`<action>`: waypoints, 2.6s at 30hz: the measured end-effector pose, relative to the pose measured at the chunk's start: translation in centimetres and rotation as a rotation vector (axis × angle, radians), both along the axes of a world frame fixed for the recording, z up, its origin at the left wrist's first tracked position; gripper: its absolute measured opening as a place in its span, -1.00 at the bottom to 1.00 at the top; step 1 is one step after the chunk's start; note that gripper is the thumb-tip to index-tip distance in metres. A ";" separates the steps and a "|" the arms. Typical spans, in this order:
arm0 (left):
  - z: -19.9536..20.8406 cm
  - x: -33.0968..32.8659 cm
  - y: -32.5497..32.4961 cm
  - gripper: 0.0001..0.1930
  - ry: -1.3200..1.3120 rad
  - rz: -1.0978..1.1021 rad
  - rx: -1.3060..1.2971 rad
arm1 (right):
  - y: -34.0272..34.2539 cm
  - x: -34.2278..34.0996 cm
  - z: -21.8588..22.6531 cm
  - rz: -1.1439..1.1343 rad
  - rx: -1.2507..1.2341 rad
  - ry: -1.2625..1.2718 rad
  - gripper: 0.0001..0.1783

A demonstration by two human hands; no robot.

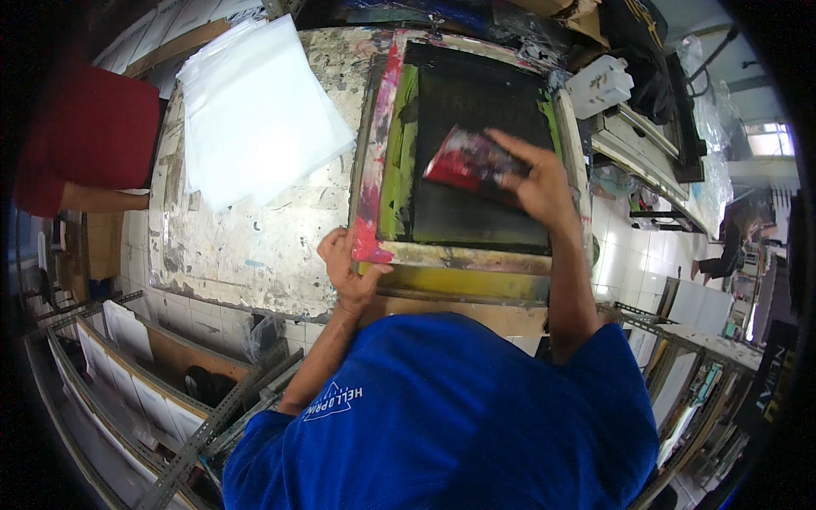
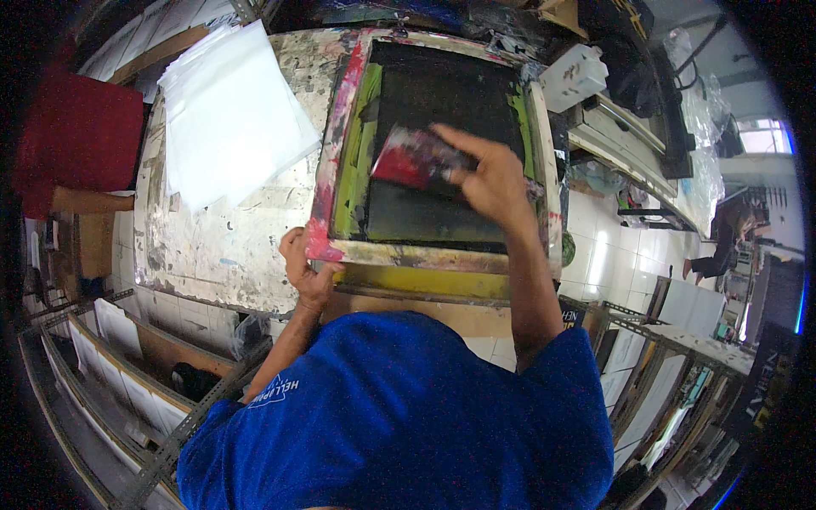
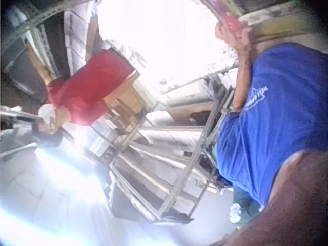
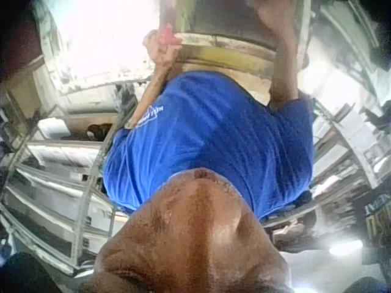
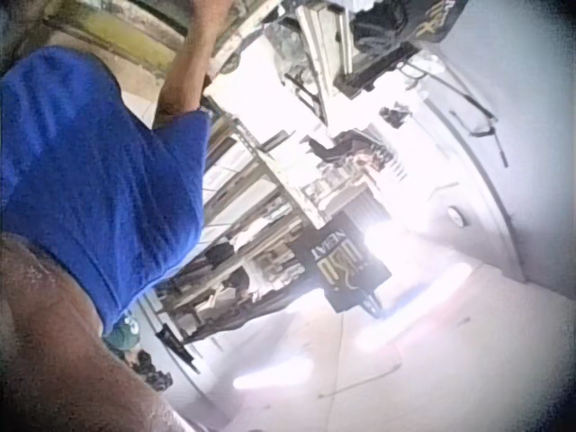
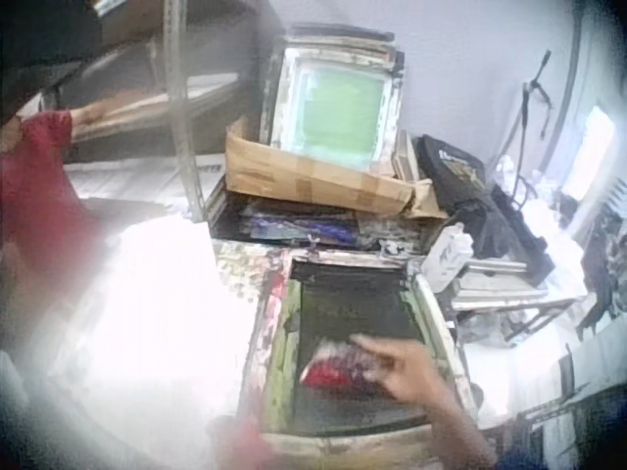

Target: The person performs screen printing by placing sheets of paper one at a time on a printing bed, lowering a screen frame, and using a squeegee to spread ink across the screen before lifting the frame and removing the printed sheet.

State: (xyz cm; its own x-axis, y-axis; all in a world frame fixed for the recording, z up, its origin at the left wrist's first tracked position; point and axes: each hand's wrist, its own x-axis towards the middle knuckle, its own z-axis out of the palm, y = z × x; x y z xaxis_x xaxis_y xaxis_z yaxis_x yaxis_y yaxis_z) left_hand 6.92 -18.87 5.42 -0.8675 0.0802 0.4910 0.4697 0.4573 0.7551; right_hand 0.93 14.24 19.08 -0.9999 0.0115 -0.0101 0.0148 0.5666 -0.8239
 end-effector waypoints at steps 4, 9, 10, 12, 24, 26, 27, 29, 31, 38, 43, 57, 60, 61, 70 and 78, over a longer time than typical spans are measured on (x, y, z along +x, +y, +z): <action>5.7 -2.3 2.3 -0.18 0.083 0.081 0.134 | -3.9 4.8 6.5 0.034 0.601 0.179 -0.27; 12.5 -7.1 6.0 -0.39 0.094 0.156 0.448 | -4.0 2.6 12.5 0.018 0.743 0.620 -0.25; 13.7 -8.5 6.8 -0.38 0.138 0.138 0.587 | -3.2 1.4 13.2 0.028 0.708 0.713 -0.26; 14.3 -11.4 8.2 -0.40 0.199 0.071 0.787 | -1.4 -2.1 14.1 0.100 0.584 0.865 -0.29; -7.1 -31.1 15.5 -0.48 -0.105 0.087 -0.293 | 2.1 -11.1 23.3 0.235 0.432 0.793 -0.53; -7.3 -30.4 17.0 -0.49 -0.147 0.134 -0.550 | 2.0 -11.5 23.1 0.229 0.426 0.761 -0.53; -7.3 -30.7 16.5 -0.51 -0.271 0.089 -0.500 | 1.6 -10.6 23.4 0.219 0.402 0.714 -0.53; -7.7 -32.0 17.0 -0.56 -0.499 -0.038 -0.387 | 1.1 -9.9 23.9 0.193 0.394 0.675 -0.53; -8.3 -32.4 17.0 -0.62 -0.553 -0.083 -0.207 | 1.0 -10.0 24.0 0.205 0.392 0.676 -0.54; -6.9 -30.9 17.5 -0.83 0.051 0.094 -0.488 | 1.7 -10.8 22.4 0.159 0.441 0.840 -0.60; -6.6 -31.3 16.7 -0.88 -0.235 -0.041 -0.151 | 0.5 -10.2 24.6 0.171 0.386 0.572 -0.60; -1.6 -25.7 -4.7 -0.93 -0.265 0.402 0.463 | 1.6 -11.4 24.5 -0.063 0.552 0.461 -0.54; -3.0 -23.2 -13.5 -0.92 -0.269 0.572 0.540 | -0.4 -9.9 22.0 -0.173 0.579 0.745 -0.53; -3.6 -22.4 -16.6 -0.91 -0.279 0.631 0.556 | -0.8 -9.6 22.3 -0.190 0.597 0.717 -0.51; -3.1 -17.2 -29.4 -0.75 0.085 1.678 -0.251 | -1.9 -8.5 24.8 -0.073 0.439 0.455 -0.51; -1.1 -23.1 -6.8 -0.61 0.155 0.442 -0.446 | 3.4 -12.3 22.5 -0.008 0.237 0.557 -0.51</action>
State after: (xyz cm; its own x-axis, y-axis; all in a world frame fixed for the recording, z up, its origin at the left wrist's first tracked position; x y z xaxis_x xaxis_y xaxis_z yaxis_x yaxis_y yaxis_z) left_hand -16.16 -25.64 4.29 -0.7871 -0.0428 0.6153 0.2536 0.8869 0.3862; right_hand -11.37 17.67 41.54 -0.8537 -0.0430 0.5190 -0.3776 0.7373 -0.5601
